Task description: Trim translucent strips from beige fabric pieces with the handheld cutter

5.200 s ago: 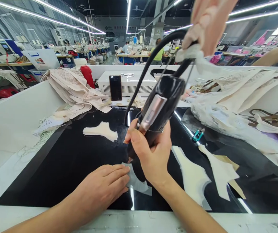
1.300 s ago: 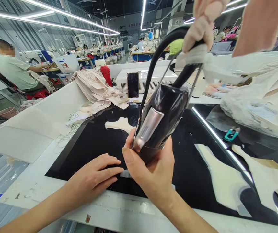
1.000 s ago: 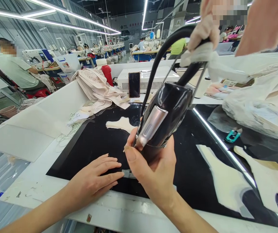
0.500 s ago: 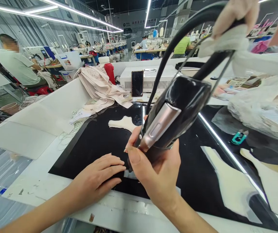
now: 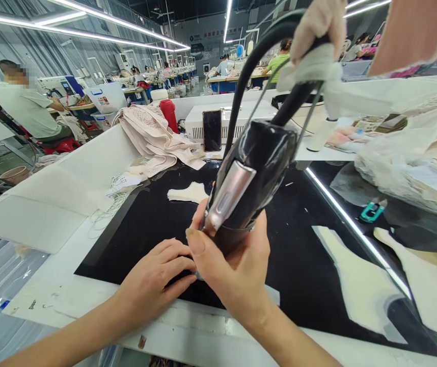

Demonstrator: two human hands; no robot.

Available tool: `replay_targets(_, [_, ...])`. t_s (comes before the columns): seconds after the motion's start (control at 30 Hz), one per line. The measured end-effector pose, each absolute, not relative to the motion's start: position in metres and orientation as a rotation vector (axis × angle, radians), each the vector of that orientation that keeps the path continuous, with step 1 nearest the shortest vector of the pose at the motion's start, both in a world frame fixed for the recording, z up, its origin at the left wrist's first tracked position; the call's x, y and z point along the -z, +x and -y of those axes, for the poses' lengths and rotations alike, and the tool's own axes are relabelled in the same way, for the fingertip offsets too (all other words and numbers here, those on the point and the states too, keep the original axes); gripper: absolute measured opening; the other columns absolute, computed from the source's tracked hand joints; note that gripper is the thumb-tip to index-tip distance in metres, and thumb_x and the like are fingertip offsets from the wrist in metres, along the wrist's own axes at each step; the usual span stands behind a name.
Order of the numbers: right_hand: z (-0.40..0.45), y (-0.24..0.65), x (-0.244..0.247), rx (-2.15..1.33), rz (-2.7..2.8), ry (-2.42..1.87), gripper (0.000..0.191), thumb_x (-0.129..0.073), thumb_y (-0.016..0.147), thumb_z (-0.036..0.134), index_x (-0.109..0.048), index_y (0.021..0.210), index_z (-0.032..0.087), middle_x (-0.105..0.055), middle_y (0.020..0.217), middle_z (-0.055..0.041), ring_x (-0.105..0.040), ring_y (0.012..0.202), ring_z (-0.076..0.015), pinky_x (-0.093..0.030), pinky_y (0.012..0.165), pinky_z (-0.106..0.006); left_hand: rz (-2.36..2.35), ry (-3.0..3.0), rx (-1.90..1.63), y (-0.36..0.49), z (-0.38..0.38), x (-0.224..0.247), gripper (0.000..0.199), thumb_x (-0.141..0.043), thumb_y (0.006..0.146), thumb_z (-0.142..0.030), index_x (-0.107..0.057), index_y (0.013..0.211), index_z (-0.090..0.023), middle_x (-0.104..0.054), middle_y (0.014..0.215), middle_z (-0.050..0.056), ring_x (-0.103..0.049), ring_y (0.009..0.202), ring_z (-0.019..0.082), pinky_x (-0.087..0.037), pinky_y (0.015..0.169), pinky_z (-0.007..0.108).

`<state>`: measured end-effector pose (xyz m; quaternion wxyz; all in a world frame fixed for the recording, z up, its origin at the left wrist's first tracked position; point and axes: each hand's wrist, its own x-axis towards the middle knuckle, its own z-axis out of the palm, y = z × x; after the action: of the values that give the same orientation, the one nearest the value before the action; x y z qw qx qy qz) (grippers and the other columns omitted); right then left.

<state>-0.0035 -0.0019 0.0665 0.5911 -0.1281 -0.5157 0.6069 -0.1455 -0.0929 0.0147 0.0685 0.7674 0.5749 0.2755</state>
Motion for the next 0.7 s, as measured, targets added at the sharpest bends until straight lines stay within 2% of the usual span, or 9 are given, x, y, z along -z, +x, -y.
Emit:
replay_targets(0.37, [0.006, -0.002, -0.065, -1.397, 1.235, -0.276, 0.043, -0.08, 0.085, 0.038, -0.054, 0.118, 0.028, -0.066, 0.083, 0.0028, -0.06, 0.061, -0.013, -0.052, 0.054, -0.029, -1.719, 2.472, -0.678, -0.154, 0.105, -0.015, 0.017, -0.055, 0.103, -0.022, -0.068, 0.114, -0.019, -0.069, 0.123, 0.006, -0.063, 0.117, 0.022, -0.045, 0.114, 0.049])
replay_targets(0.53, [0.005, -0.003, -0.065, -1.407, 1.238, -0.281, 0.042, -0.08, 0.085, 0.037, -0.055, 0.117, 0.028, -0.066, 0.083, 0.0029, -0.06, 0.061, -0.0137, -0.052, 0.053, -0.029, -1.746, 2.585, -0.645, -0.158, 0.114, -0.012, 0.024, -0.052, 0.104, -0.024, -0.067, 0.124, -0.023, -0.07, 0.126, 0.007, -0.064, 0.122, 0.025, -0.048, 0.112, 0.054])
replay_targets(0.7, [0.006, -0.001, -0.065, -1.41, 1.23, -0.297, 0.043, -0.08, 0.085, 0.038, -0.056, 0.118, 0.028, -0.065, 0.084, 0.0022, -0.061, 0.064, -0.0145, -0.053, 0.056, -0.03, -1.753, 2.623, -0.686, -0.157, 0.118, -0.008, 0.024, -0.055, 0.104, -0.025, -0.069, 0.122, -0.025, -0.072, 0.123, 0.005, -0.066, 0.122, 0.024, -0.051, 0.111, 0.051])
